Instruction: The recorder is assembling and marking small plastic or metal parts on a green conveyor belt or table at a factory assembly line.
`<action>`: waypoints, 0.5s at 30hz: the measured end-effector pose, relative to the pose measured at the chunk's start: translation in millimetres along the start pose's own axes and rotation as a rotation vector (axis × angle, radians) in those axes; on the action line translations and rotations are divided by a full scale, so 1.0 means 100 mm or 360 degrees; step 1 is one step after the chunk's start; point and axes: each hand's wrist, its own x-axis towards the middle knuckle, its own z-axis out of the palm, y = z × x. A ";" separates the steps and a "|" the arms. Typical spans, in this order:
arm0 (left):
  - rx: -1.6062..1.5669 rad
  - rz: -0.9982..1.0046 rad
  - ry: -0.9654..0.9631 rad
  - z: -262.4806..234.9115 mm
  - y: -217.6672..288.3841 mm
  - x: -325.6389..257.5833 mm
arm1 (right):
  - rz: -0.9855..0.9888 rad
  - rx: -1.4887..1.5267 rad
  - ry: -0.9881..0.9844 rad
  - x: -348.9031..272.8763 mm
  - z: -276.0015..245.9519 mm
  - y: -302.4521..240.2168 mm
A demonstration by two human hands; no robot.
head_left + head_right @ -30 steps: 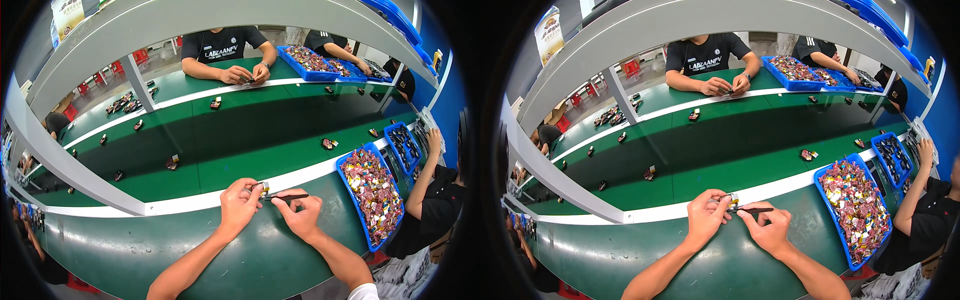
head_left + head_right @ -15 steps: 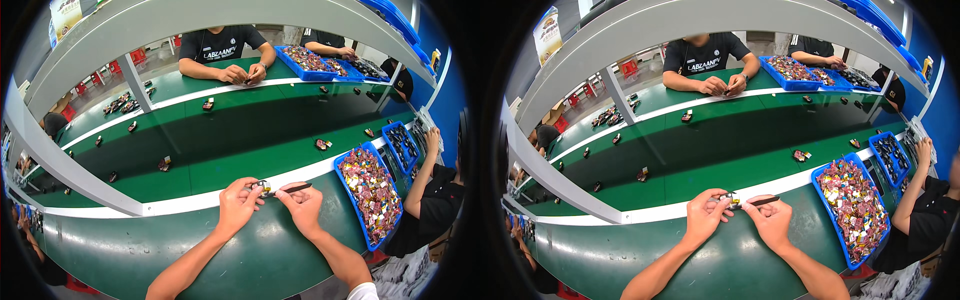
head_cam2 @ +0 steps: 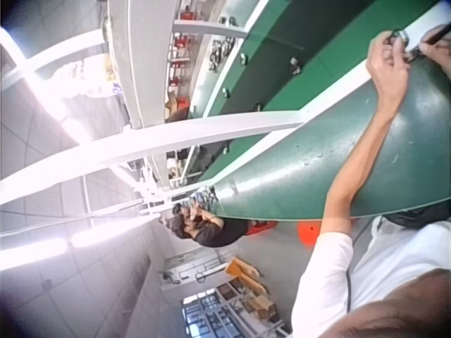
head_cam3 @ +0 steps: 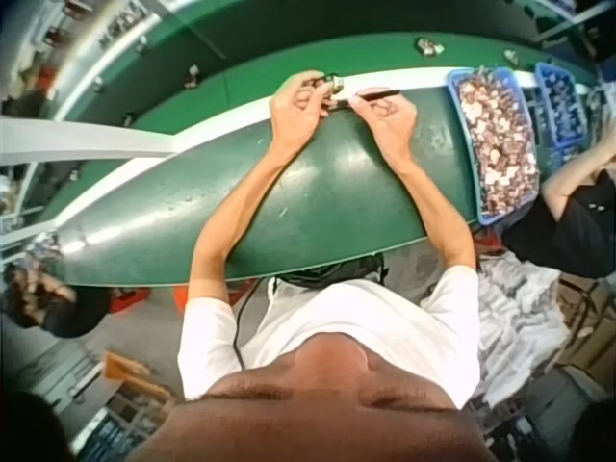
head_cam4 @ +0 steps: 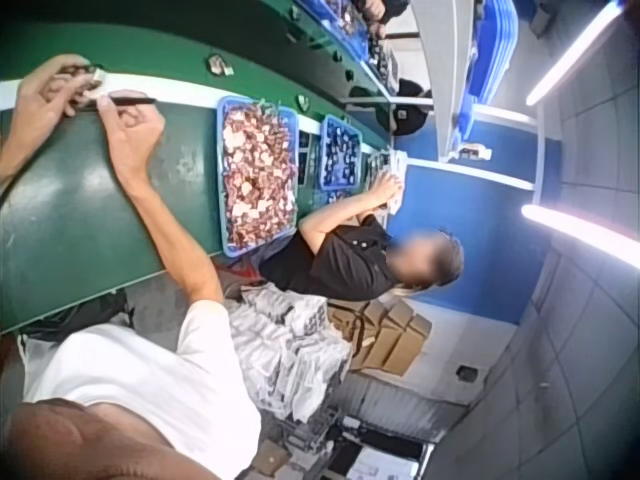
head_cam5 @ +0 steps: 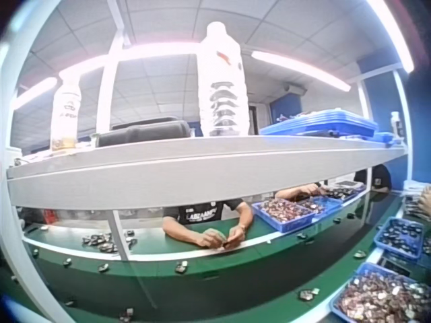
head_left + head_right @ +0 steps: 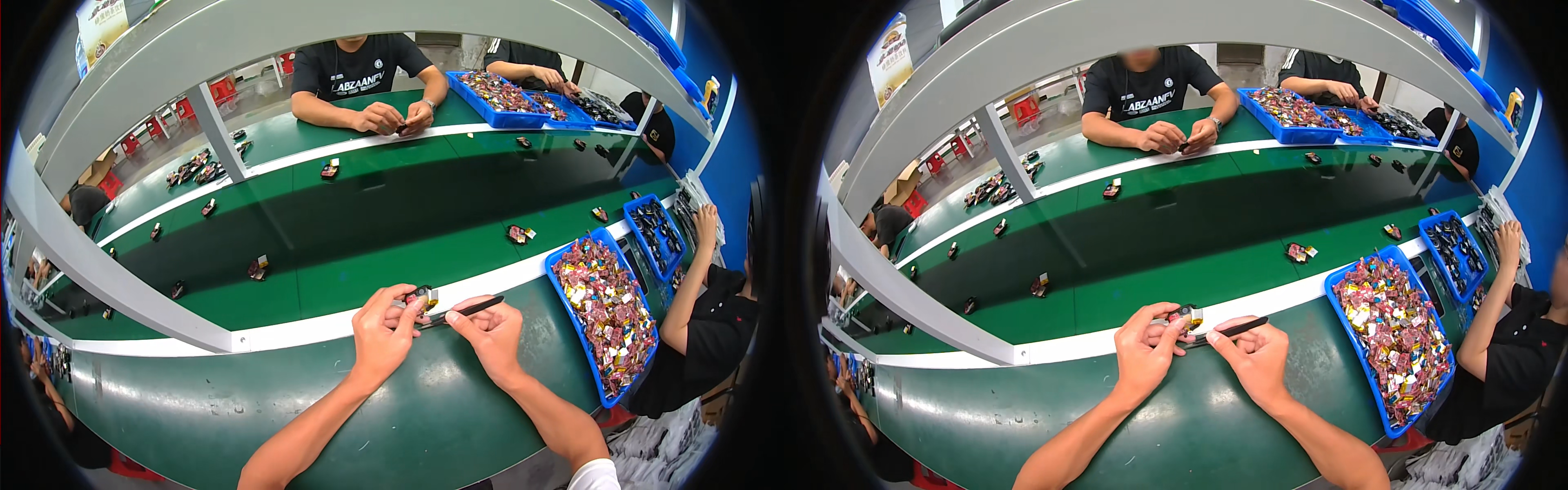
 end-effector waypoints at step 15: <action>0.0056 -0.0052 -0.0058 0.00 0.03 0.00 | -0.0412 -0.0460 0.0122 -0.02 0.04 -0.02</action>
